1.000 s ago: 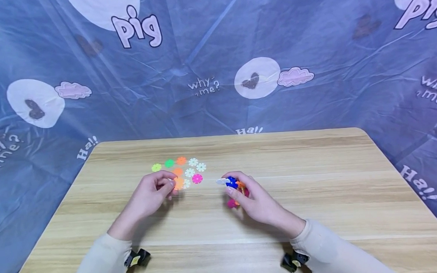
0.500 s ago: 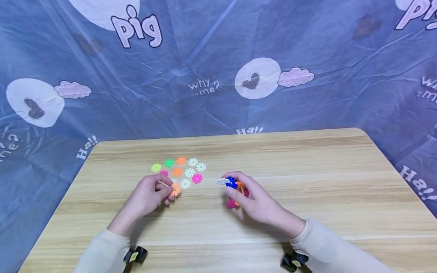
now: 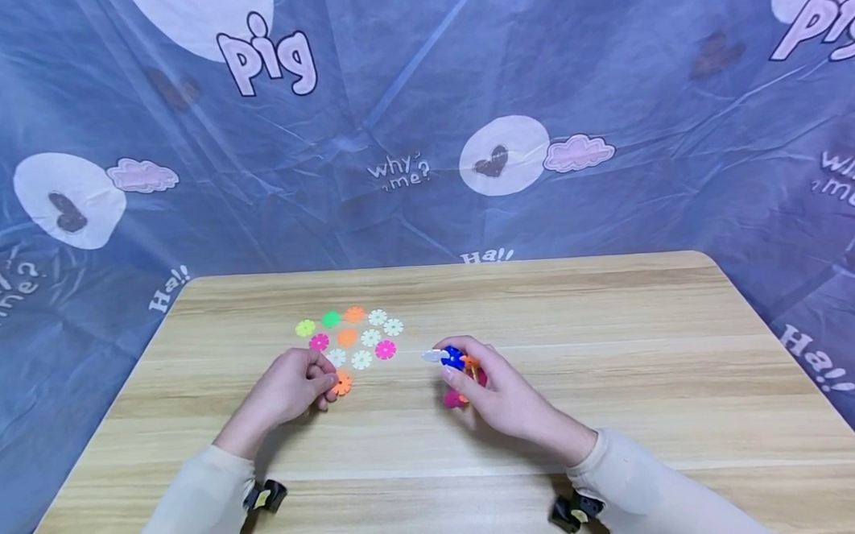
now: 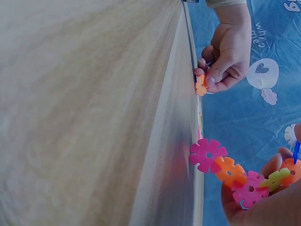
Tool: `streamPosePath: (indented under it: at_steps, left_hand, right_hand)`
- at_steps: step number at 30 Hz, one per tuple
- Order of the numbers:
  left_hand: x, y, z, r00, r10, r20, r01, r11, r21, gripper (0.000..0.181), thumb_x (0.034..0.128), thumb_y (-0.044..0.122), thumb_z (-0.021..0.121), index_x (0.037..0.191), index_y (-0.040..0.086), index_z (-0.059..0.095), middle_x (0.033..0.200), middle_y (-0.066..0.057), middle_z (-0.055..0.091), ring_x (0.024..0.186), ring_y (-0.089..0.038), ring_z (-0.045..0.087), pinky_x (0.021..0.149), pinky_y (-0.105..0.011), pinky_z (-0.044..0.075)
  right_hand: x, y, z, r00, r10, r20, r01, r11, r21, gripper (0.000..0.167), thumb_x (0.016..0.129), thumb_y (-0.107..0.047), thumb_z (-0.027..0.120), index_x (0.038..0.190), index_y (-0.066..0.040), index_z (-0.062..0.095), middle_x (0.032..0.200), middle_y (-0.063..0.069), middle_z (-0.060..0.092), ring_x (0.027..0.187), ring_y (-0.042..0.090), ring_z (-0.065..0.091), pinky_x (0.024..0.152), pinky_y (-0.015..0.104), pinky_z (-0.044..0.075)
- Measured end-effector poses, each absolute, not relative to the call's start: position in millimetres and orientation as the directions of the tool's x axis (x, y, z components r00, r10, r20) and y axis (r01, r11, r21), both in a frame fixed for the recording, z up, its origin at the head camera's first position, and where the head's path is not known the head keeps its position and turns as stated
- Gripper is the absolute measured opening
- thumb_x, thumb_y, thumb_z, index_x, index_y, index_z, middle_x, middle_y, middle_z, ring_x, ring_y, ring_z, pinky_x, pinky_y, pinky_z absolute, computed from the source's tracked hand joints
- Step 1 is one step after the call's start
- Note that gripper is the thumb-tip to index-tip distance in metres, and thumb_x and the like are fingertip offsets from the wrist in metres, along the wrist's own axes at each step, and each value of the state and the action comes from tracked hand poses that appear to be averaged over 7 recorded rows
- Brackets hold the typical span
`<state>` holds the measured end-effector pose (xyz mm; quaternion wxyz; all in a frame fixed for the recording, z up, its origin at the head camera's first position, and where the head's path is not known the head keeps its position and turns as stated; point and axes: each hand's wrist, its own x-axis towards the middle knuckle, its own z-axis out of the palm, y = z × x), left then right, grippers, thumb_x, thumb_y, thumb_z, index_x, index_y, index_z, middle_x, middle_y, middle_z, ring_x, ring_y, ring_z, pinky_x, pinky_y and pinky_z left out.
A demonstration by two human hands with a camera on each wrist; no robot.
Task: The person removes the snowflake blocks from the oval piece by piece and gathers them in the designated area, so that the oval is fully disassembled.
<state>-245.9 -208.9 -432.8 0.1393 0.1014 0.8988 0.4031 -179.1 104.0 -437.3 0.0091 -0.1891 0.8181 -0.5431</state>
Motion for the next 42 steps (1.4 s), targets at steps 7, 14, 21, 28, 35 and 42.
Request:
streamPosePath:
  at_steps: [7,14,21,28,35,42]
  left_hand:
    - [-249,-208,-434,-0.935,0.305,-0.182,0.086,0.692,0.716,0.009,0.0987,0.003,0.059,0.091,0.001,0.064,0.068,-0.008,0.065,0.056,-0.018,0.061,0.047,-0.03,0.05]
    - [-251,-205,-434,-0.932,0.287,-0.22,0.041,0.688,0.725,0.011,0.0991,0.004,0.059,0.089,0.001,0.062,0.069,-0.01,0.065,0.052,-0.018,0.059,0.048,-0.033,0.054]
    - [-251,-204,-435,-0.936,0.259,-0.238,-0.003,0.67,0.743,0.009,0.0982,0.003,0.06,0.09,0.0,0.062,0.07,-0.012,0.064,0.051,-0.02,0.059,0.049,-0.035,0.055]
    - [-248,-200,-434,-0.908,0.401,-0.122,0.172,0.622,0.764,0.007,0.0995,0.007,0.061,0.097,0.001,0.063,0.071,-0.007,0.066,0.058,-0.019,0.062,0.049,-0.029,0.051]
    - [-244,-191,-431,-0.85,0.527,0.01,0.345,0.542,0.766,0.009,0.0987,0.011,0.063,0.101,0.002,0.065,0.078,-0.005,0.067,0.065,-0.02,0.062,0.058,-0.028,0.051]
    - [-238,-177,-426,-0.844,0.527,0.102,0.393,0.477,0.786,0.012,0.0979,0.015,0.066,0.104,0.005,0.068,0.085,-0.009,0.067,0.066,-0.026,0.062,0.059,-0.028,0.052]
  right_hand:
    - [-180,103,-438,-0.931,-0.311,0.19,-0.299,0.356,-0.885,0.03,0.102,-0.018,0.06,0.132,-0.022,0.056,0.105,0.006,0.057,0.091,0.024,0.062,0.081,0.032,0.049]
    - [-180,102,-438,-0.933,-0.301,0.195,-0.303,0.37,-0.878,0.031,0.102,-0.017,0.06,0.132,-0.023,0.056,0.106,0.004,0.058,0.093,0.021,0.059,0.084,0.034,0.048]
    - [-180,102,-439,-0.931,-0.313,0.19,-0.299,0.351,-0.887,0.031,0.102,-0.018,0.06,0.132,-0.023,0.055,0.104,0.006,0.058,0.088,0.027,0.064,0.08,0.032,0.05]
    - [-179,102,-439,-0.932,-0.308,0.193,-0.299,0.347,-0.889,0.03,0.102,-0.019,0.06,0.132,-0.022,0.056,0.104,0.006,0.058,0.089,0.025,0.065,0.083,0.033,0.049]
    - [-178,101,-438,-0.932,-0.304,0.198,-0.303,0.356,-0.884,0.03,0.102,-0.021,0.06,0.132,-0.023,0.056,0.103,0.004,0.059,0.089,0.023,0.065,0.085,0.035,0.049]
    - [-178,101,-439,-0.932,-0.297,0.206,-0.312,0.377,-0.872,0.031,0.102,-0.029,0.06,0.133,-0.025,0.056,0.104,0.003,0.058,0.093,0.019,0.061,0.086,0.036,0.047]
